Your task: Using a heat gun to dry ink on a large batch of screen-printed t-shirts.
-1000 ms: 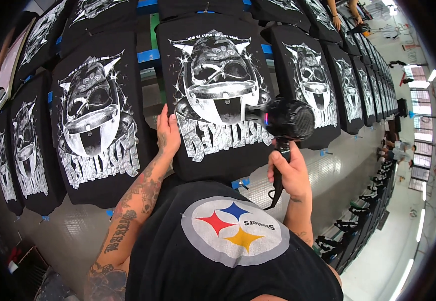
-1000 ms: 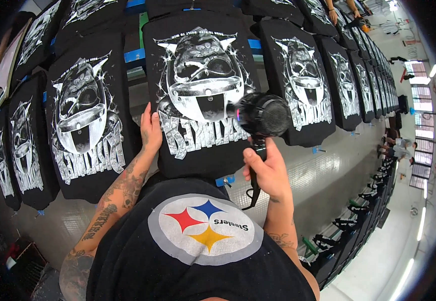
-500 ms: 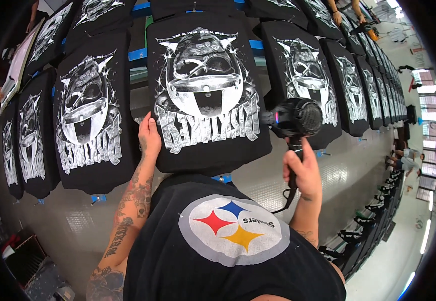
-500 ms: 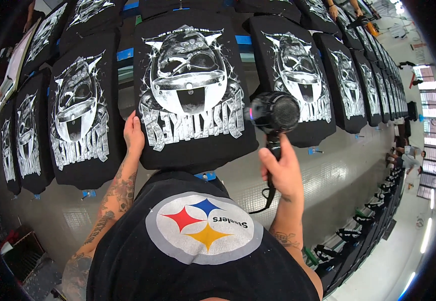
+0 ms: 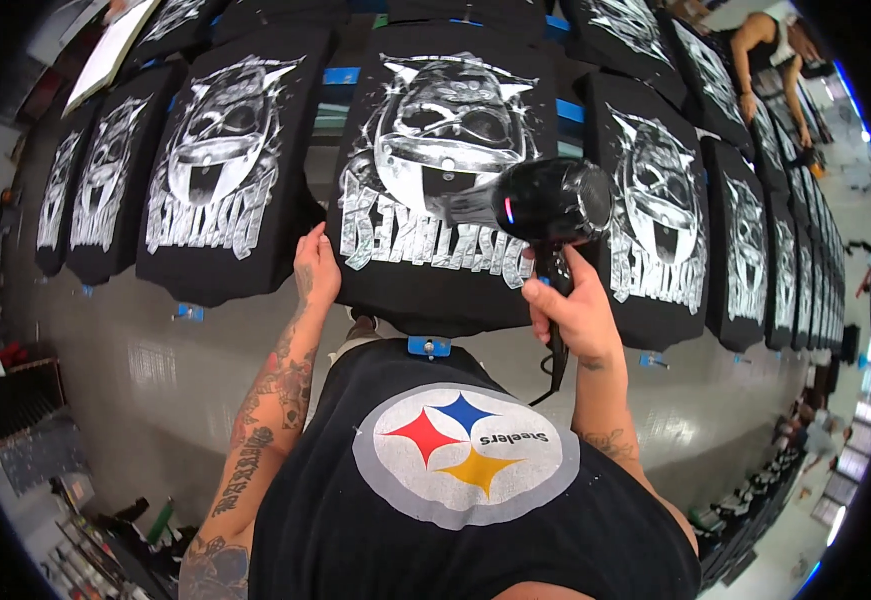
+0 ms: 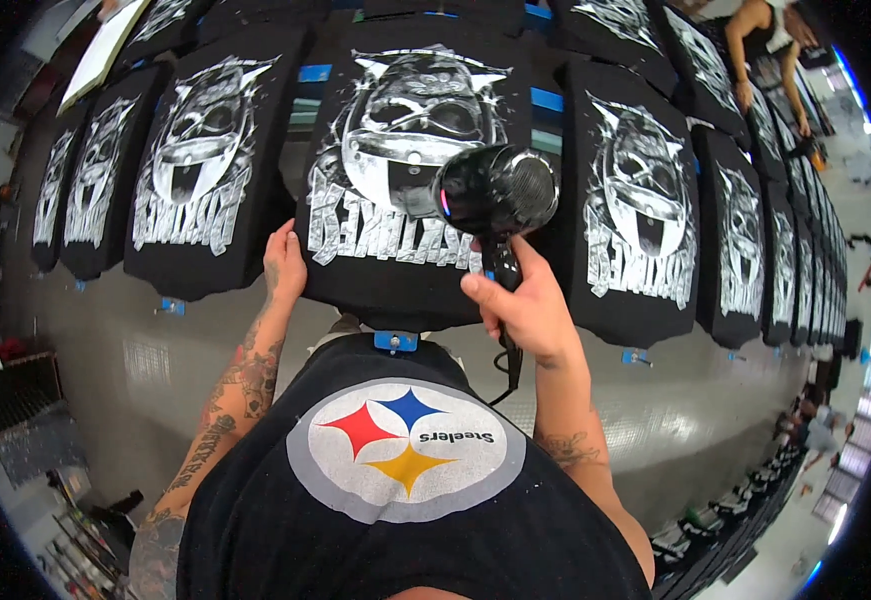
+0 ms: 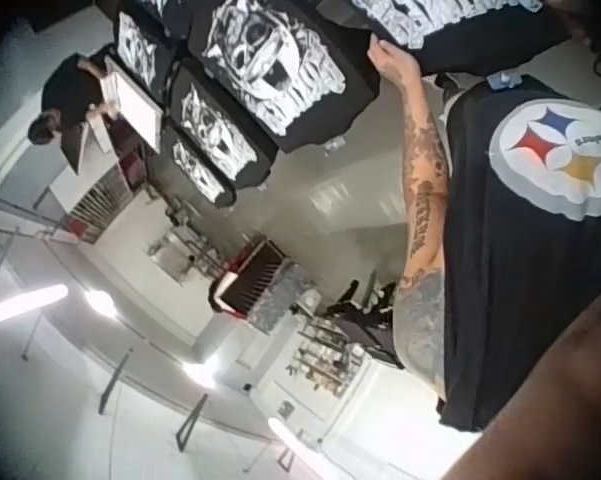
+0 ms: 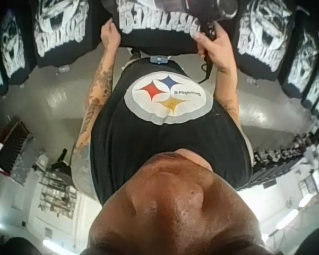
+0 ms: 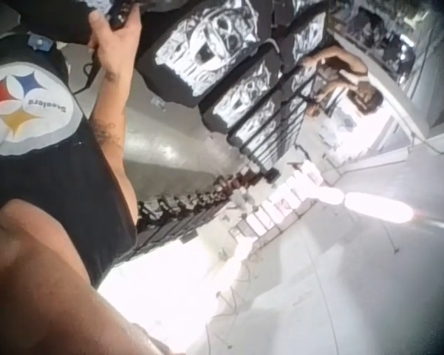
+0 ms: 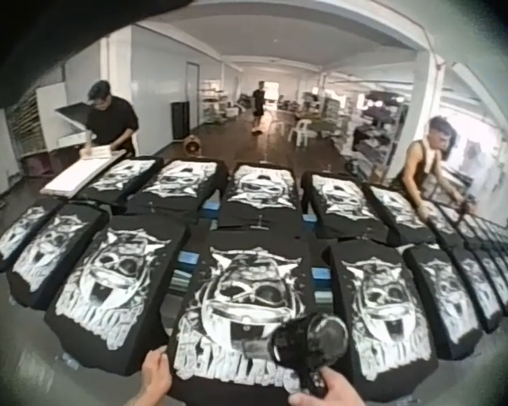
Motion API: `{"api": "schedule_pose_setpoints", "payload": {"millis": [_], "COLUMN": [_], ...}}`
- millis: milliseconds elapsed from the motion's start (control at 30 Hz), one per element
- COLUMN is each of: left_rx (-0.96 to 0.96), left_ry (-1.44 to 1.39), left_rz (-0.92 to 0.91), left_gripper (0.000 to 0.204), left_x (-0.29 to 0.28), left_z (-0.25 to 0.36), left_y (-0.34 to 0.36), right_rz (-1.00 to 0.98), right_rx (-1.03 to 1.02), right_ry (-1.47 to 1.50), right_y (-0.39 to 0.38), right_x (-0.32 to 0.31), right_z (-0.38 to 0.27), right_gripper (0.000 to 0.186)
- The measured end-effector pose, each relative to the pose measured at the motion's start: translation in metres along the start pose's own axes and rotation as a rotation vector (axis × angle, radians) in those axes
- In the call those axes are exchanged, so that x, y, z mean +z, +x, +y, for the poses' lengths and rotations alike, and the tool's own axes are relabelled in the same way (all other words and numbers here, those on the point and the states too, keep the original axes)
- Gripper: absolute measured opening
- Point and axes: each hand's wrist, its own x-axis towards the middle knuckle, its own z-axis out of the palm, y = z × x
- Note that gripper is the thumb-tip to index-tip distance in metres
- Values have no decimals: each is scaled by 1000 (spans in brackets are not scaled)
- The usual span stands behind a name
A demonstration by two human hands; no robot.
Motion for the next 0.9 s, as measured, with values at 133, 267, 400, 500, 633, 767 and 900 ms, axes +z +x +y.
{"api": "schedule_pose_setpoints", "payload": {"millis": [133, 267, 400, 500, 633, 767, 900], "left_rx": [-88, -196, -182, -290, -364, -279, -129], "left_ry": [-39, -62, -108, -246, -189, -180, -124], "left_rz": [4, -58, -58, -124, -259, -261, -196], "left_gripper": [38, 44, 45, 43, 36, 35, 35], "left_x": [-9, -11, -10, -17, -31, -21, -2], "left_z": [-5, 0, -14, -34, -15, -24, -9], "left_y": [-33, -44, -39, -23, 6, 23, 34], "right_rz": [-112, -215, -319, -451, -164, 238, 495], "right_rx": [-5, -22, -12, 62, 121, 10, -15], "right_ry": [24, -38, -110, -154, -167, -124, -271], "right_y": [34, 71, 66, 53, 31, 7, -17], "right_x": [23, 59, 90, 89, 54, 10, 9], "right_z": [-5, 1, -10, -15, -11, -13, -12], "right_gripper": [39, 55, 38, 40, 51, 53, 38]}}
